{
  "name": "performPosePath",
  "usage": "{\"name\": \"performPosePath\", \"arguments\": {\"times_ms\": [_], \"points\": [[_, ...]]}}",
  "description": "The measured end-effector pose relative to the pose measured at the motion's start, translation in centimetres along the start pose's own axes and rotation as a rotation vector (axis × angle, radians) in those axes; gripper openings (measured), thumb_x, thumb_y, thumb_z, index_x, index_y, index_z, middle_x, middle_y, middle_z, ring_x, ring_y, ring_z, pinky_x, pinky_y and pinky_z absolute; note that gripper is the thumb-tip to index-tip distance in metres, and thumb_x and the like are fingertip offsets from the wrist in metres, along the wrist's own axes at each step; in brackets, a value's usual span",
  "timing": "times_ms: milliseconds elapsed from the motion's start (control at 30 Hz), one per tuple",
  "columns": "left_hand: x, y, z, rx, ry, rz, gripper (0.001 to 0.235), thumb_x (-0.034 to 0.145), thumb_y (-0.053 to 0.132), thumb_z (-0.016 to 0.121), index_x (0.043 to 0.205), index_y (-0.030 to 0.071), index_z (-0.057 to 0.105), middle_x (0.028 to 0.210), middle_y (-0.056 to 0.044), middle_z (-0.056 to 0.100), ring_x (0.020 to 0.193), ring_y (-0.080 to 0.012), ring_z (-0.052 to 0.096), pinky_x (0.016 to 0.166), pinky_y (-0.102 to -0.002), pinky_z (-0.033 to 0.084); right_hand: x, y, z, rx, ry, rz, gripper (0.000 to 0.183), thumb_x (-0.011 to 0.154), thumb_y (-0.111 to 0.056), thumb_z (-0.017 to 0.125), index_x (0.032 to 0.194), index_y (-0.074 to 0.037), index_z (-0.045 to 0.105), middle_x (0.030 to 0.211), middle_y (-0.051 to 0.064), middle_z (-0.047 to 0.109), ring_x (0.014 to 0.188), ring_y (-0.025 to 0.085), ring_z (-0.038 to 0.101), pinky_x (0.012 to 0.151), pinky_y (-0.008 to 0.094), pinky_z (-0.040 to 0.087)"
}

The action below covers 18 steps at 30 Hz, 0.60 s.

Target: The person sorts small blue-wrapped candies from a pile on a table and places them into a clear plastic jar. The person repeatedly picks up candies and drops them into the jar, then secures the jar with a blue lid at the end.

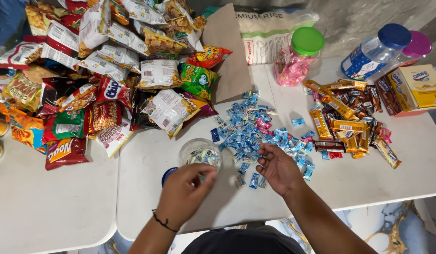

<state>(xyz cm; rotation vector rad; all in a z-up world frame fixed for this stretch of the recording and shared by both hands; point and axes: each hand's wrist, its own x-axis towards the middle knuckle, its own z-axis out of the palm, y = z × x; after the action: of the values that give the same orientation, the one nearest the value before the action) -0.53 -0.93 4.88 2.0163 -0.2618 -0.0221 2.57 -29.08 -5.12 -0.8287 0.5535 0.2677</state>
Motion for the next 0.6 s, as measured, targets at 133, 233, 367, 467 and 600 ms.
{"name": "performPosePath", "arguments": {"times_ms": [133, 233, 367, 467, 600], "points": [[0.2, 1.8, 2.1, 0.009, -0.239, 0.059, 0.017, 0.088, 0.024, 0.075, 0.100, 0.014, 0.080, 0.083, -0.004, 0.076, 0.057, -0.0151, 0.063, 0.054, -0.029, 0.051, -0.1, 0.0, -2.4, -0.019, 0.085, -0.012, 0.014, 0.094, -0.024, 0.060, 0.097, -0.011, 0.067, 0.086, -0.001, 0.064, 0.075, 0.013, 0.054, 0.070, 0.033, 0.048], [0.4, 1.3, 4.8, -0.029, -0.330, 0.025, 0.017, 0.089, 0.023, 0.074, 0.101, 0.012, 0.078, 0.088, -0.005, 0.075, 0.061, -0.0169, 0.064, 0.058, -0.030, 0.052, 0.4, 1.3, -5.7, -0.105, 0.128, -0.049, 0.012, 0.095, -0.023, 0.060, 0.098, -0.012, 0.065, 0.089, -0.001, 0.065, 0.076, 0.012, 0.055, 0.071, 0.032, 0.048], [0.8, -2.6, 9.8, 0.054, -0.425, -0.183, 0.026, 0.091, 0.026, 0.066, 0.109, 0.010, 0.074, 0.093, -0.008, 0.074, 0.073, -0.0234, 0.069, 0.069, -0.035, 0.055, 2.3, 4.6, -10.3, -0.723, 0.205, -0.180, 0.022, 0.088, -0.022, 0.069, 0.105, -0.008, 0.069, 0.092, 0.001, 0.068, 0.080, 0.015, 0.062, 0.073, 0.032, 0.050], [1.3, -6.5, 13.0, 0.186, -0.489, -0.334, 0.034, 0.093, 0.031, 0.064, 0.118, 0.009, 0.068, 0.100, -0.013, 0.076, 0.086, -0.0283, 0.072, 0.079, -0.039, 0.056, 1.0, 5.2, -9.3, -1.151, 0.204, -0.215, 0.038, 0.081, -0.027, 0.079, 0.113, -0.010, 0.069, 0.096, 0.006, 0.067, 0.085, 0.019, 0.066, 0.077, 0.034, 0.054], [2.7, -8.5, 15.1, 0.377, -0.526, -0.535, 0.061, 0.091, 0.041, 0.070, 0.139, 0.010, 0.047, 0.120, -0.020, 0.068, 0.103, -0.0349, 0.069, 0.089, -0.043, 0.055, -0.5, 4.4, -6.5, -1.454, 0.246, -0.109, 0.059, 0.075, -0.034, 0.084, 0.126, -0.014, 0.061, 0.113, 0.008, 0.061, 0.096, 0.026, 0.068, 0.085, 0.038, 0.054]]}}
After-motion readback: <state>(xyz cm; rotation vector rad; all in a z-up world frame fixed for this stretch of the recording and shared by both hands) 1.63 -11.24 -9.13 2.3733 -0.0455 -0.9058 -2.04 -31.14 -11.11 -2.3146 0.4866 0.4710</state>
